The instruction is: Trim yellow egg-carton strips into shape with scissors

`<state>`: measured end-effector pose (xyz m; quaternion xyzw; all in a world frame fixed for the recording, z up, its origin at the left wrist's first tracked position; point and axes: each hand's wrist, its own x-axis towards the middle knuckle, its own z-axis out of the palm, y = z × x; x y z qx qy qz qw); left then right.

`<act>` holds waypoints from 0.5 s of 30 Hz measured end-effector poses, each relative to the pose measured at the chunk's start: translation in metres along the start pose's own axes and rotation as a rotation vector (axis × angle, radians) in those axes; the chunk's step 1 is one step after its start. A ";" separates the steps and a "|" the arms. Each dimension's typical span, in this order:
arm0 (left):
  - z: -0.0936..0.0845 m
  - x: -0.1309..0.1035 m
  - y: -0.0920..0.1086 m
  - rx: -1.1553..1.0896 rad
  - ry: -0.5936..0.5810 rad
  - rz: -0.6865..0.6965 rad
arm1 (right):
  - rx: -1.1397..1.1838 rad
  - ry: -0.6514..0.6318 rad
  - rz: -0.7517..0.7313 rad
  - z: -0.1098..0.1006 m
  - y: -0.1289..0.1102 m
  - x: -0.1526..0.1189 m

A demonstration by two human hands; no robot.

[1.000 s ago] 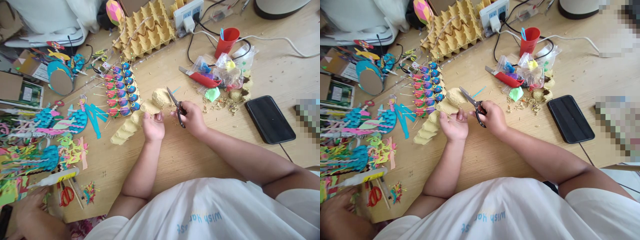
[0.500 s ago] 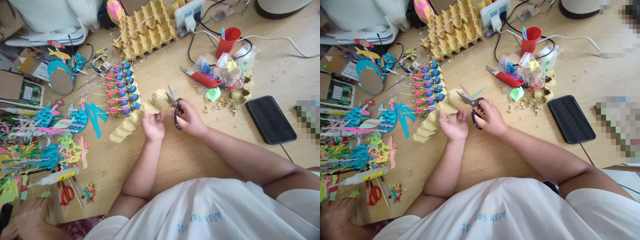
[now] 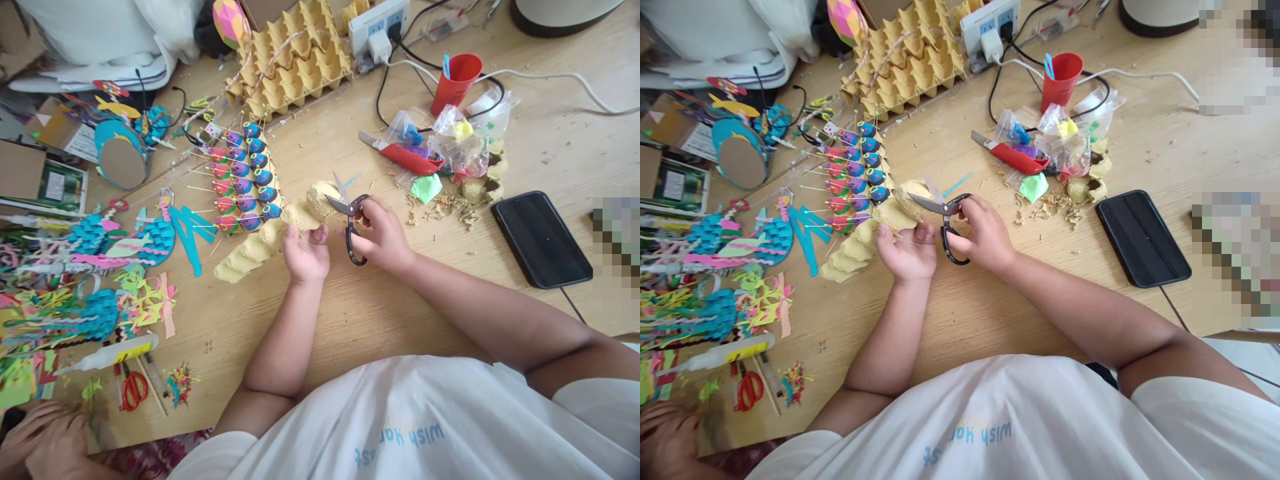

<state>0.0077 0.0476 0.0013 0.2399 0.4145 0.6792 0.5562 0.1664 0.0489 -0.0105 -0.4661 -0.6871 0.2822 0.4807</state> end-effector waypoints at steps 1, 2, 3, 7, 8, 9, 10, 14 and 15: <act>0.000 0.000 0.000 0.002 -0.003 0.010 | -0.008 -0.002 0.012 0.000 0.000 0.000; 0.000 -0.001 0.000 0.007 -0.006 0.017 | -0.016 -0.004 0.025 -0.001 -0.001 0.000; 0.001 -0.001 0.000 0.014 -0.008 0.020 | -0.024 -0.005 0.037 -0.001 -0.001 0.000; 0.001 -0.002 0.002 0.055 0.010 -0.009 | -0.039 -0.015 0.078 -0.001 -0.003 0.000; 0.001 -0.002 0.002 0.062 0.016 -0.021 | -0.042 -0.017 0.085 -0.002 -0.004 0.000; 0.002 -0.002 0.003 0.064 0.021 -0.030 | -0.045 -0.018 0.091 -0.002 -0.004 0.000; 0.002 -0.002 0.003 0.062 0.026 -0.035 | -0.048 -0.017 0.096 -0.002 -0.005 0.001; 0.004 -0.002 0.005 0.035 0.042 -0.037 | -0.039 -0.019 0.120 -0.002 -0.004 0.002; 0.004 -0.002 0.005 0.030 0.043 -0.036 | -0.027 -0.023 0.125 -0.001 -0.003 0.003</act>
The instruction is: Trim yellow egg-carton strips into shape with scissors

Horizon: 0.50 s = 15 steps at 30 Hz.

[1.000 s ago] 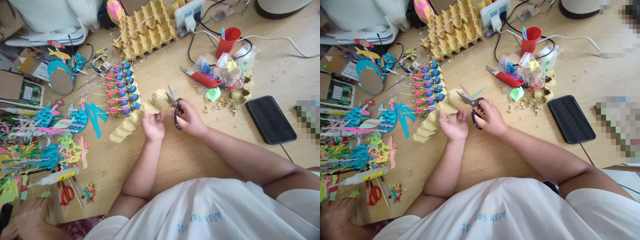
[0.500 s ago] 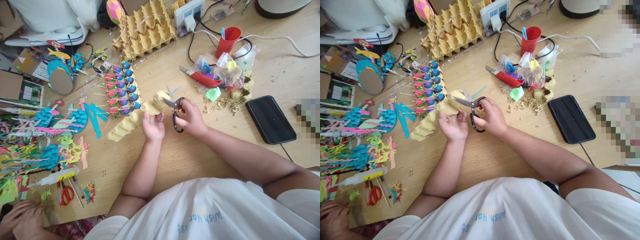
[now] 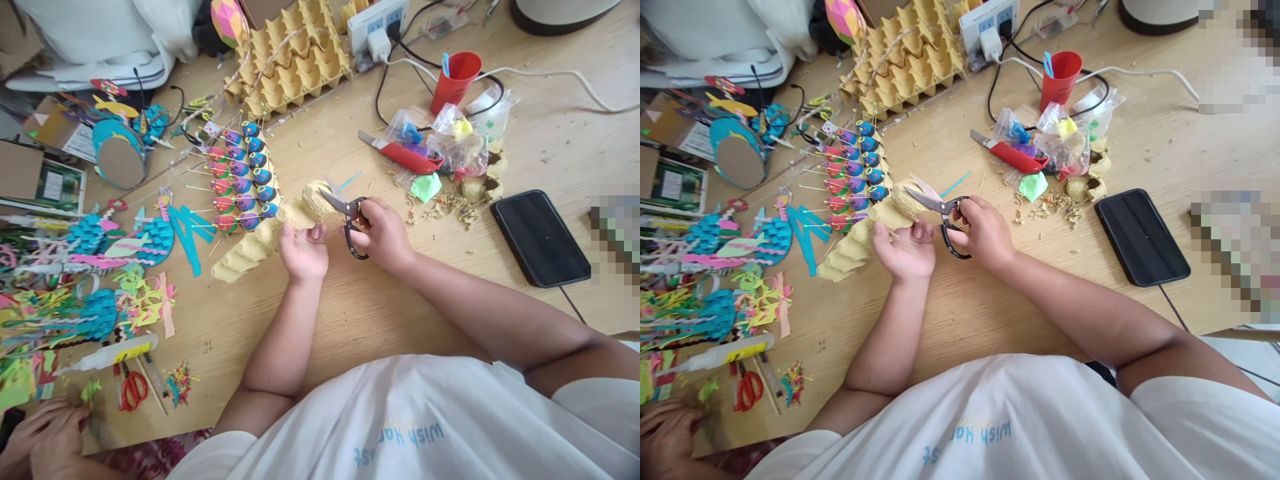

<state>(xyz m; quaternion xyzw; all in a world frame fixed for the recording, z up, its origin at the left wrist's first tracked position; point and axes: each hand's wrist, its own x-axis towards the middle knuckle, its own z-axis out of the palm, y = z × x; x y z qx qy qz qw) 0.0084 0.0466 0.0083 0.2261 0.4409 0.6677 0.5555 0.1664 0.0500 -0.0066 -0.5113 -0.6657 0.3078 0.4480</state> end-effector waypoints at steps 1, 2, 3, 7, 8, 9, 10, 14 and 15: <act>0.000 0.000 0.000 -0.005 -0.002 0.001 | 0.016 -0.006 0.002 0.001 0.001 0.000; 0.000 0.000 0.000 -0.011 -0.005 0.004 | 0.033 -0.013 0.004 0.001 0.001 0.000; 0.001 0.000 0.000 -0.016 -0.008 0.009 | 0.052 -0.018 0.006 0.002 0.002 0.000; 0.002 -0.001 -0.001 -0.019 -0.019 0.023 | 0.097 0.033 0.017 0.002 0.003 0.000; 0.002 -0.001 -0.001 -0.022 -0.027 0.029 | 0.098 0.054 0.016 0.002 0.003 0.000; 0.002 0.000 -0.002 -0.030 -0.037 0.038 | 0.096 0.070 0.012 0.002 0.003 0.000; 0.001 0.000 -0.002 -0.038 -0.045 0.050 | 0.092 0.077 0.007 0.002 0.004 -0.001; -0.002 0.001 -0.004 -0.030 -0.046 0.050 | 0.069 0.038 -0.048 0.005 0.006 -0.001; -0.003 0.001 -0.004 -0.020 -0.044 0.036 | 0.064 0.029 -0.066 0.006 0.006 -0.002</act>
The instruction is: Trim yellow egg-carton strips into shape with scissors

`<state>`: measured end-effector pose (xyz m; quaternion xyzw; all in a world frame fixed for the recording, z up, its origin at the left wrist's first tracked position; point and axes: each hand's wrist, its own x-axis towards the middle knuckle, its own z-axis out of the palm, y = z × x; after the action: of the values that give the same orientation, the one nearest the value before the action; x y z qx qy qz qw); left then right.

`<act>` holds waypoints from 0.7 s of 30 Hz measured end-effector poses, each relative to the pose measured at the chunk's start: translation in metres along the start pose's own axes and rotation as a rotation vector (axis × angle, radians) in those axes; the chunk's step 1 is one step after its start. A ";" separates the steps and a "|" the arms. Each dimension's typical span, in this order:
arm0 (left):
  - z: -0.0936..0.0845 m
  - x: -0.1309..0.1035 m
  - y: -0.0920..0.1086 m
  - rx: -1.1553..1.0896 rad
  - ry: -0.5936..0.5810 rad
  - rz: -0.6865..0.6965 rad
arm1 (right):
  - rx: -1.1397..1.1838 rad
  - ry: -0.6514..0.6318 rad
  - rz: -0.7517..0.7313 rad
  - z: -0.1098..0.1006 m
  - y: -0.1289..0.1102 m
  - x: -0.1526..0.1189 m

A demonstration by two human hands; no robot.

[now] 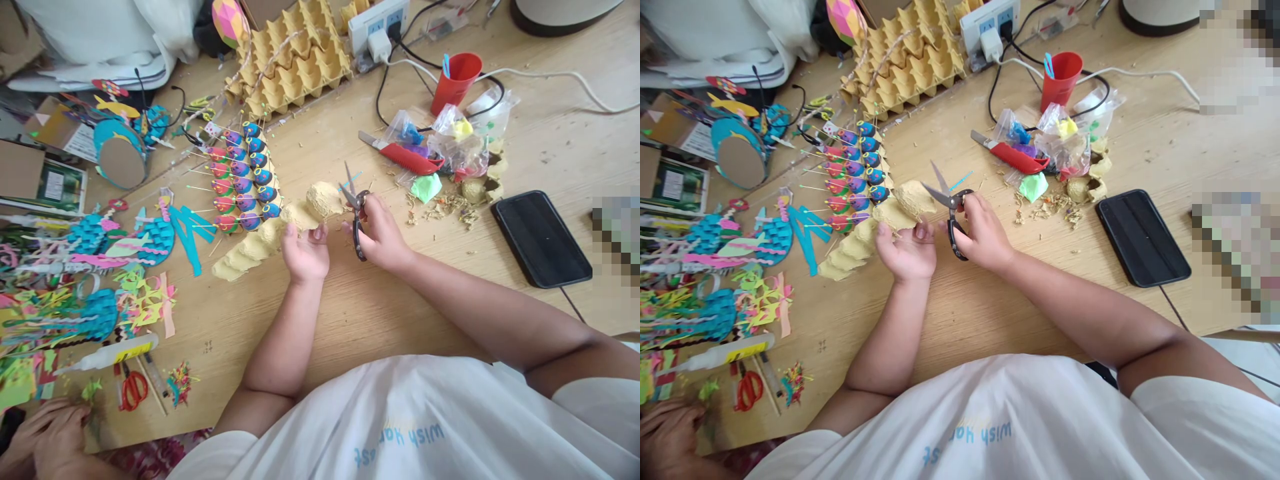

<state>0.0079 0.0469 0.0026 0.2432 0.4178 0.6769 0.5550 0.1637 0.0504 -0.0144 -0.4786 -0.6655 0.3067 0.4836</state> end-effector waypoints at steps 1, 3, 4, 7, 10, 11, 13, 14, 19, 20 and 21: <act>-0.001 0.000 0.000 0.010 0.001 -0.014 | -0.003 -0.006 -0.015 0.000 0.000 0.000; -0.001 0.000 0.000 0.020 0.003 -0.033 | 0.002 -0.023 -0.029 0.001 -0.001 0.000; -0.001 0.000 0.000 0.019 0.006 -0.031 | 0.012 -0.037 -0.023 0.000 -0.002 0.000; 0.002 0.000 0.000 -0.006 0.016 0.007 | 0.061 -0.054 0.040 -0.002 -0.005 0.002; 0.004 -0.001 0.000 -0.010 0.031 0.019 | 0.158 0.003 0.098 -0.003 -0.007 0.003; 0.004 -0.002 0.000 0.003 0.039 0.012 | 0.203 0.018 0.104 -0.003 -0.008 0.003; 0.004 -0.002 -0.002 0.028 0.052 0.009 | 0.278 0.027 0.104 -0.003 -0.007 0.003; 0.004 -0.002 -0.002 0.033 0.050 0.020 | 0.291 0.032 0.102 -0.003 -0.007 0.002; 0.003 -0.001 -0.005 0.029 0.033 0.100 | 0.073 0.041 0.035 -0.004 0.001 0.000; 0.003 0.000 -0.005 0.036 0.050 0.111 | 0.001 0.042 0.007 -0.004 0.003 0.000; 0.003 0.001 -0.005 0.043 0.070 0.124 | -0.067 0.046 -0.021 -0.004 0.005 0.000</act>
<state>0.0132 0.0486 0.0002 0.2567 0.4356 0.7088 0.4918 0.1691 0.0519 -0.0176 -0.4942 -0.6693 0.2681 0.4857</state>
